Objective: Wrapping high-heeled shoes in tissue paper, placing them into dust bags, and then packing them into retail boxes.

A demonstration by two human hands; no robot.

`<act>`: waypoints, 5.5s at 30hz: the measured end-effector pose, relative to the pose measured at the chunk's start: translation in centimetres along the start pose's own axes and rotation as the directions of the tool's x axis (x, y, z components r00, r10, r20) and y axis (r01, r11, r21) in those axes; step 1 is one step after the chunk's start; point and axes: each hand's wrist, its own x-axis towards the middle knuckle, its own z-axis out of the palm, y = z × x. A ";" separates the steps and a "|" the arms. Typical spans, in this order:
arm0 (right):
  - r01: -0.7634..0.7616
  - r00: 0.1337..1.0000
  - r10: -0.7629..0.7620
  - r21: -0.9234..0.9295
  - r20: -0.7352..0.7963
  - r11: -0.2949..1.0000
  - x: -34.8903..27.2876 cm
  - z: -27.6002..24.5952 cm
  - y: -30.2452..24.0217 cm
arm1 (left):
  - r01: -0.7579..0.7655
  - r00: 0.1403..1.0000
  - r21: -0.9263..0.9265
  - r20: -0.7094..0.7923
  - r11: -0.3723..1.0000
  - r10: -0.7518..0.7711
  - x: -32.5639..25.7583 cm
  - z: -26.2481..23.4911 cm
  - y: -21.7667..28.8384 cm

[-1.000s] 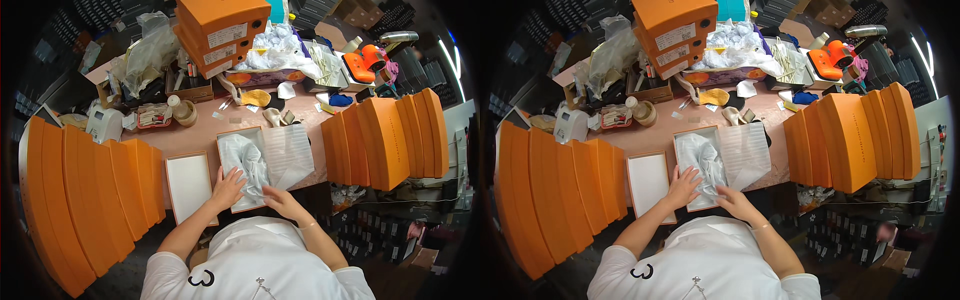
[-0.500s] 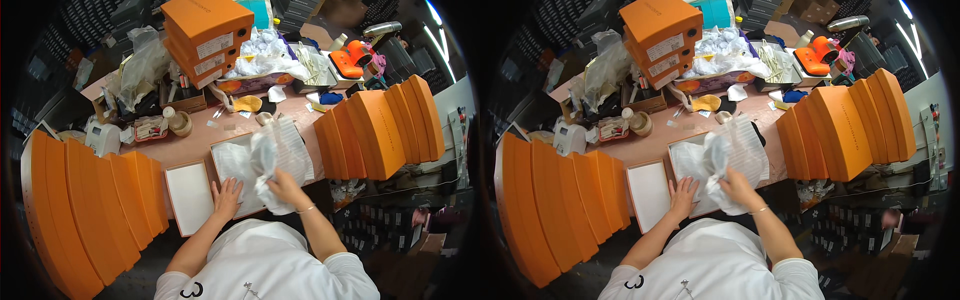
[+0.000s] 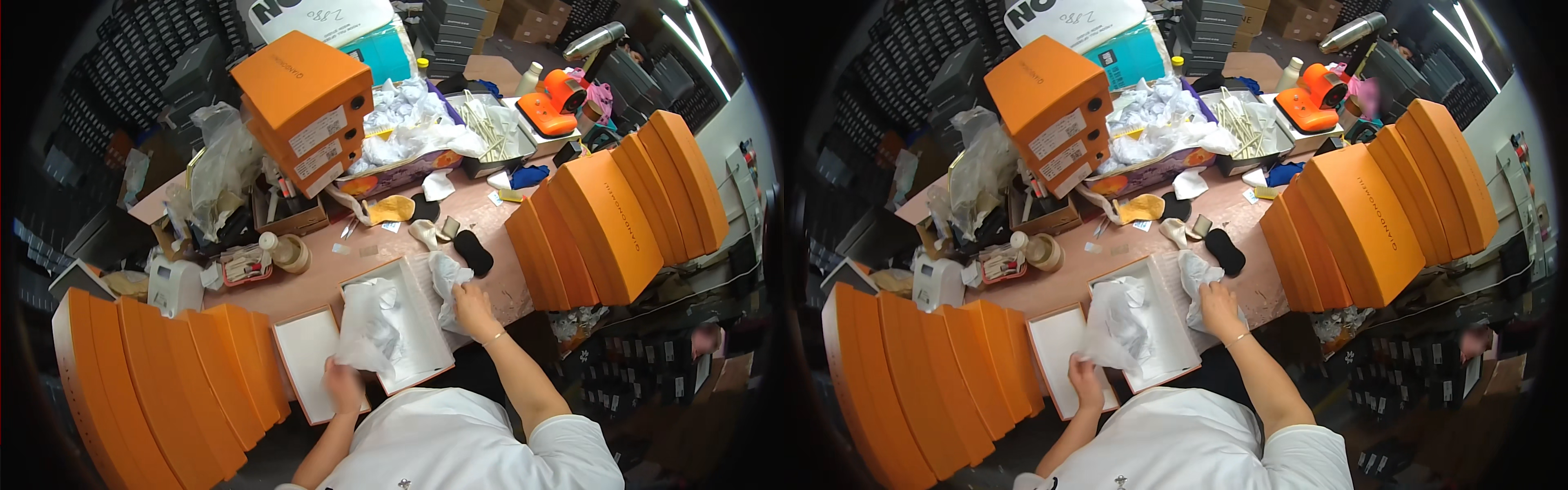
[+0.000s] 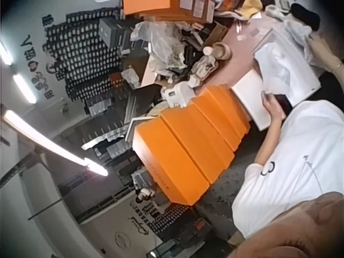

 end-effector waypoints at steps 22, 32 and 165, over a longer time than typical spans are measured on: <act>-0.186 0.842 -0.363 0.847 0.399 0.499 -5.9 -3.8 -14.0 | -0.197 0.928 0.329 0.365 0.924 0.067 4.9 2.2 -0.3; -0.450 0.891 0.153 0.874 0.427 0.183 -14.6 -3.8 -1.1 | 0.126 0.889 0.118 0.427 0.985 -0.165 7.8 4.2 -3.5; 0.449 0.865 -0.492 0.592 -0.100 0.669 -1.6 -10.2 -16.7 | 0.842 0.518 -0.365 0.755 0.398 -0.402 1.0 2.5 8.5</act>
